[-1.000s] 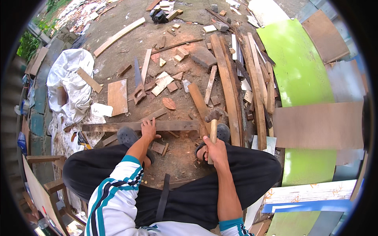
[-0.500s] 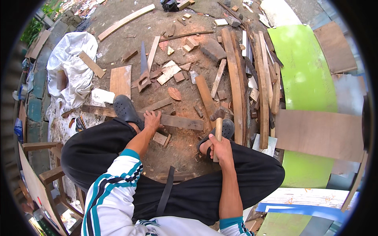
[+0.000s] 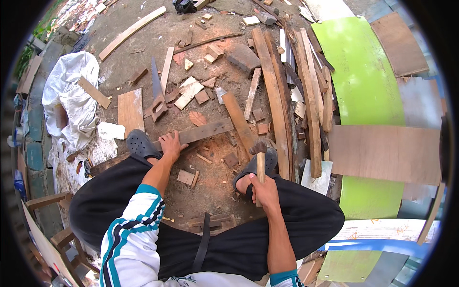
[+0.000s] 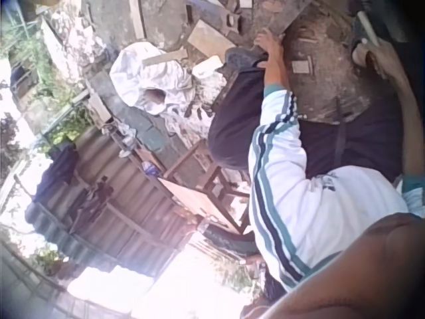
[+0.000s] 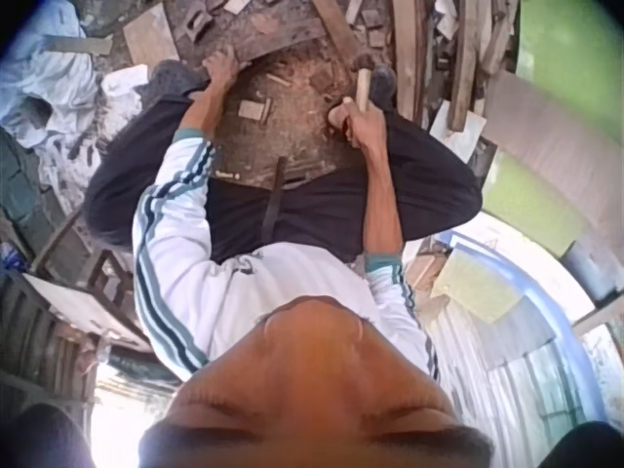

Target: The person sits on the ground and repeatedly strikes a piece of wood with a hammer to break it into smaller pieces. The person picks up the wood, positions it, and hammers it multiple times.

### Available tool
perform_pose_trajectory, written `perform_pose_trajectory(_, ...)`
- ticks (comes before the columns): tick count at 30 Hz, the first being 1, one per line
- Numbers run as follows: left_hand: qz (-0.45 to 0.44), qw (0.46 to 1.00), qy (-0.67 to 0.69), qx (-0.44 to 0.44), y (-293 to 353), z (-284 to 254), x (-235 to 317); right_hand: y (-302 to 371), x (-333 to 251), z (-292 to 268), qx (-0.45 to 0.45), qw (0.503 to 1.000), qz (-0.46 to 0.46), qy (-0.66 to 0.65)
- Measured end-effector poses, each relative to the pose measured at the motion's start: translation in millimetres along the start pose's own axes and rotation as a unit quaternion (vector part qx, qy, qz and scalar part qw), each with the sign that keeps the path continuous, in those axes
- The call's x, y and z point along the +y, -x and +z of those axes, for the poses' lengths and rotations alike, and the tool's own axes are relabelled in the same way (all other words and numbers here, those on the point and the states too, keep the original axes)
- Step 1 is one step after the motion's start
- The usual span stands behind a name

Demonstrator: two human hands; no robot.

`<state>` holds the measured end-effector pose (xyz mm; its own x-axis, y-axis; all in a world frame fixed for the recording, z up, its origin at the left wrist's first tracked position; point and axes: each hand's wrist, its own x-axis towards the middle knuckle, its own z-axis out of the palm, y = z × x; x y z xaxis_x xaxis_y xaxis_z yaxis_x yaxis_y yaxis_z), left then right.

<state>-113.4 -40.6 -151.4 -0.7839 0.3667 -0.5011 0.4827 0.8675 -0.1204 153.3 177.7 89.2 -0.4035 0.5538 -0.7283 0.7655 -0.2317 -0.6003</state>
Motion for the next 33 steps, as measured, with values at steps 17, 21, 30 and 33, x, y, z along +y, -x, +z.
perform_pose_trajectory(17,0.096,0.966,0.185,-0.153,-18,0,-31,-138,11,123,0.043,0.964,-0.132,-0.227)
perform_pose_trajectory(21,0.098,0.969,0.176,-0.146,-15,-1,-34,-151,-3,111,-0.076,0.996,0.019,-0.031)
perform_pose_trajectory(30,0.089,0.965,0.224,-0.107,-22,14,-33,-142,-11,120,0.045,0.981,-0.092,-0.164)
perform_pose_trajectory(33,0.086,0.971,0.209,-0.077,-17,15,-29,-149,-5,113,-0.040,0.996,0.055,-0.064)
